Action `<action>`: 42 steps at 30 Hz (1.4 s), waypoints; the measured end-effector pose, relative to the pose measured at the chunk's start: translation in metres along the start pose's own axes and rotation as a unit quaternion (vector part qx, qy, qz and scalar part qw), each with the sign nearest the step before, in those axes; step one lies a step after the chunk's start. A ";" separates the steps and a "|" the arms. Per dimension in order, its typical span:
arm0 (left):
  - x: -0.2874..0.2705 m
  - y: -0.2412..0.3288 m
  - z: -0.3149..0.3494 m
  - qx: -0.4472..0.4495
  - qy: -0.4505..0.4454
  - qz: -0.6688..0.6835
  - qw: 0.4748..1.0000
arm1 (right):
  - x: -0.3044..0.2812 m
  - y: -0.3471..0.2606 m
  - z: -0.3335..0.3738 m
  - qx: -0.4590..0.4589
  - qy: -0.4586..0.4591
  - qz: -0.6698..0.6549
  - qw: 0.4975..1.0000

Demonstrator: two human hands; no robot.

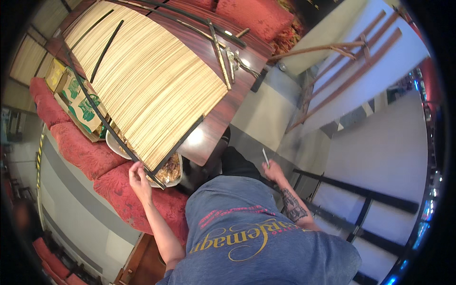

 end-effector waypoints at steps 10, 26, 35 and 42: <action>0.030 0.015 0.009 -0.054 0.164 -0.281 0.944 | -0.111 -0.274 -0.332 -0.314 0.047 0.108 0.942; 0.178 0.108 0.036 -0.095 0.048 -0.300 0.948 | -0.107 -0.349 -0.430 -0.545 0.123 0.097 0.824; 0.130 0.045 0.029 -0.095 0.181 -0.316 0.927 | 0.019 -0.353 -0.216 -0.687 -0.231 0.088 0.684; 0.056 -0.075 0.062 -0.260 0.287 -0.164 0.907 | 0.145 -0.342 -0.106 -0.734 -0.305 0.206 0.571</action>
Point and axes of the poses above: each hand's wrist, its own z-axis away from the middle knuckle, its own x-axis out of the palm, y = z × x, the point moved 4 cm from there along -z, towards the middle knuckle, and after that the axes turned 14 degrees about -z, right-handed, at the moved point
